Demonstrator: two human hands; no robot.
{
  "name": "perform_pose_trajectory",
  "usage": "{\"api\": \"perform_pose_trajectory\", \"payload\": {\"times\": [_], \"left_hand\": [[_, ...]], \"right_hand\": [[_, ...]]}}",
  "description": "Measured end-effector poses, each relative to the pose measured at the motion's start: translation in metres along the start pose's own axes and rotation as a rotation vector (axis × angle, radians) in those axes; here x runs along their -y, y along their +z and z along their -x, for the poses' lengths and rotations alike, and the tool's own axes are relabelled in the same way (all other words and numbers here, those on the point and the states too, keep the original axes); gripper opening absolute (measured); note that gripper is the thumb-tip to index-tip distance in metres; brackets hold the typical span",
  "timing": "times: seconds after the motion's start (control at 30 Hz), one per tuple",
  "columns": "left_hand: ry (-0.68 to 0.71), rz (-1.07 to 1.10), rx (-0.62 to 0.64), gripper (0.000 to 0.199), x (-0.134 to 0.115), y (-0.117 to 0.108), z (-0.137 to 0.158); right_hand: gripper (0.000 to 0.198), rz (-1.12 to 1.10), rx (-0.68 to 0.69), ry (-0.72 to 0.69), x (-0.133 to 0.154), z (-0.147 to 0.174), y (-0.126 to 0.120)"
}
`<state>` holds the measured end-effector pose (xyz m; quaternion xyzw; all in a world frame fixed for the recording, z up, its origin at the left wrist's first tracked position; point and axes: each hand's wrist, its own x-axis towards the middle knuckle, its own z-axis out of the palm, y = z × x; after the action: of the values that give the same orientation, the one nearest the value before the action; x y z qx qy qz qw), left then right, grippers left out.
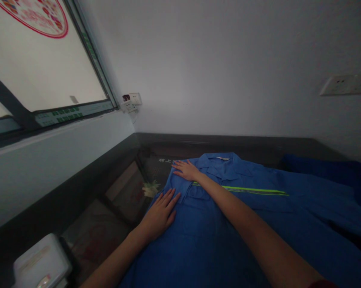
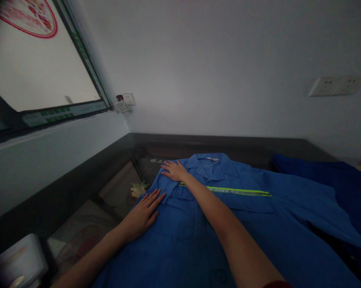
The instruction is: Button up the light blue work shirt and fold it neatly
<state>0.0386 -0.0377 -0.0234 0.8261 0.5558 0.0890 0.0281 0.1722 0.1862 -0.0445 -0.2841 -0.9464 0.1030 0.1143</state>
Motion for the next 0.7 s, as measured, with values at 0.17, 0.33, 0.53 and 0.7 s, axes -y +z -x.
{"api": "perform_pose_trajectory", "payload": {"times": [0.17, 0.33, 0.53, 0.7], "left_hand": [[-0.07, -0.069, -0.106, 0.061, 0.004, 0.007, 0.002], [-0.02, -0.11, -0.163, 0.055, 0.011, 0.013, 0.003], [0.069, -0.157, -0.205, 0.05, 0.014, 0.015, 0.0], [0.107, -0.22, -0.203, 0.05, 0.026, 0.025, -0.002]], "right_hand": [[0.048, 0.032, -0.057, -0.006, 0.006, 0.005, -0.007], [0.045, 0.027, -0.201, 0.025, 0.018, 0.016, -0.021], [0.037, -0.079, -0.251, -0.057, 0.032, 0.086, -0.054], [0.029, -0.183, -0.186, 0.039, 0.025, 0.201, -0.093]]}}
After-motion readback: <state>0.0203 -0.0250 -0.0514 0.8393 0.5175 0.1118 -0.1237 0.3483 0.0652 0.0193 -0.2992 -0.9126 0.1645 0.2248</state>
